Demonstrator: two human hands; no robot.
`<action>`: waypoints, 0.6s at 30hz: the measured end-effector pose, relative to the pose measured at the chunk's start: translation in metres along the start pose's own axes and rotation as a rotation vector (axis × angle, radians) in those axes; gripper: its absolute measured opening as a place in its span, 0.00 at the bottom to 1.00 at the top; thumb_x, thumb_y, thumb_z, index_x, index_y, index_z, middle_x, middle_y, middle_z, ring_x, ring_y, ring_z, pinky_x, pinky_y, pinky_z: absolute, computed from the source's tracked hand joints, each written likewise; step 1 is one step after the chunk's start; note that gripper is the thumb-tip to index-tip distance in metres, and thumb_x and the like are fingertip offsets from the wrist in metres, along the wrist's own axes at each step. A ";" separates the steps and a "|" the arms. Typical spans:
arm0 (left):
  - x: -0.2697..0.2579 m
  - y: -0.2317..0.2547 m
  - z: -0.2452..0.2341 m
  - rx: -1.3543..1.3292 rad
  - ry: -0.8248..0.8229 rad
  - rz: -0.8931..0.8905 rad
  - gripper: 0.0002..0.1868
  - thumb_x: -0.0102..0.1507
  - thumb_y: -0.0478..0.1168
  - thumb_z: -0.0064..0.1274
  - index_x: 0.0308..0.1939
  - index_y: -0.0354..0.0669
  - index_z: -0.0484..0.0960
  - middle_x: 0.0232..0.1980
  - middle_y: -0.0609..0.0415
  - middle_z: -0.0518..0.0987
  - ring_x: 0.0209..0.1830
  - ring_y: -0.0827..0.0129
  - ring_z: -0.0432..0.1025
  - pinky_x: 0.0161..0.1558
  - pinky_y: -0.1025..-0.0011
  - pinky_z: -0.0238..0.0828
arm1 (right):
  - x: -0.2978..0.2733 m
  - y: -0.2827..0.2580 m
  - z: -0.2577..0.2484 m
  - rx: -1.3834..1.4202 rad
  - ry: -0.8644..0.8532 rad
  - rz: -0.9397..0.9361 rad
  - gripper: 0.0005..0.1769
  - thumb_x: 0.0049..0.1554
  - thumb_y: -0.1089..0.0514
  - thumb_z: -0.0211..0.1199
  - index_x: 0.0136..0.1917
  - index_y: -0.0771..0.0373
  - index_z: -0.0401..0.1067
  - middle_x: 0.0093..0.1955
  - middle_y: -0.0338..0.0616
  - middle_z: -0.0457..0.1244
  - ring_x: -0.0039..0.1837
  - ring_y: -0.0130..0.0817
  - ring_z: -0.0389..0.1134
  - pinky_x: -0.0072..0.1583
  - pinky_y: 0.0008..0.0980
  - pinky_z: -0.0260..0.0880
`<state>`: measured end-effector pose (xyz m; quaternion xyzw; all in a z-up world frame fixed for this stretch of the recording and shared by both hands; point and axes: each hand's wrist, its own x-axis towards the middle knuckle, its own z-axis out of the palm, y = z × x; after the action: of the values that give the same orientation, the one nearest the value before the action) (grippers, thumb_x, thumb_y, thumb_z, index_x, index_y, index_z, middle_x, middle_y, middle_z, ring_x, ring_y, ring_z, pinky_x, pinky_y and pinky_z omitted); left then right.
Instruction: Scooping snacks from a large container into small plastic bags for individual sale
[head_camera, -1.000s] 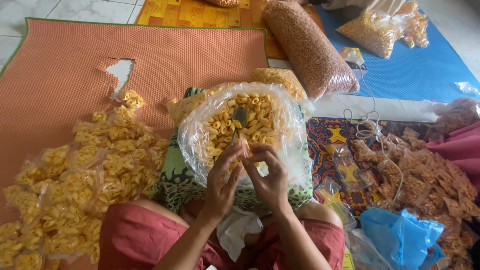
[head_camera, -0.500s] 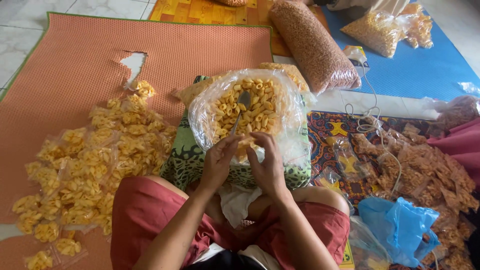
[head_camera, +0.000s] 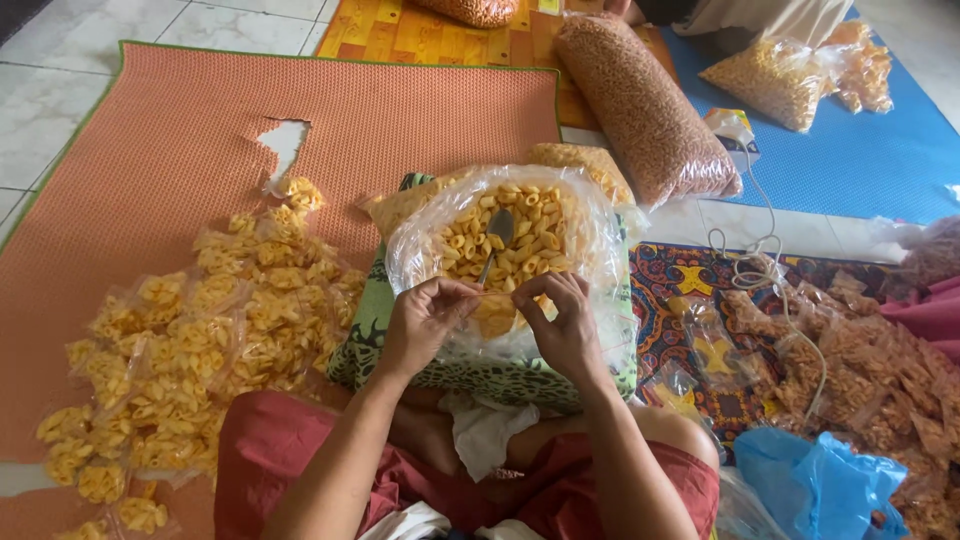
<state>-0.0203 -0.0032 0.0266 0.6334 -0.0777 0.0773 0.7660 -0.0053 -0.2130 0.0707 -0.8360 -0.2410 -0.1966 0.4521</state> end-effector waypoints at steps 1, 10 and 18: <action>0.005 -0.002 -0.003 0.001 -0.001 0.003 0.10 0.61 0.36 0.67 0.42 0.33 0.86 0.43 0.46 0.86 0.41 0.72 0.79 0.45 0.72 0.79 | 0.004 -0.002 0.000 0.000 0.003 -0.002 0.04 0.58 0.55 0.71 0.42 0.52 0.78 0.38 0.34 0.68 0.47 0.33 0.69 0.63 0.34 0.57; 0.029 0.007 -0.010 0.118 -0.104 0.033 0.09 0.63 0.36 0.65 0.40 0.32 0.86 0.44 0.40 0.86 0.49 0.59 0.81 0.57 0.59 0.76 | 0.030 -0.001 -0.008 0.043 -0.139 -0.037 0.05 0.53 0.58 0.72 0.41 0.57 0.77 0.38 0.38 0.66 0.47 0.39 0.68 0.63 0.38 0.57; 0.047 0.008 -0.008 0.330 -0.174 0.218 0.09 0.64 0.42 0.64 0.37 0.39 0.87 0.43 0.42 0.86 0.47 0.55 0.81 0.54 0.60 0.74 | 0.040 -0.004 -0.005 0.009 -0.123 -0.086 0.08 0.55 0.52 0.73 0.43 0.55 0.77 0.40 0.37 0.65 0.47 0.38 0.66 0.63 0.38 0.57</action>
<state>0.0242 0.0068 0.0428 0.7424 -0.1979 0.1164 0.6294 0.0240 -0.2063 0.0970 -0.8333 -0.3048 -0.1628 0.4315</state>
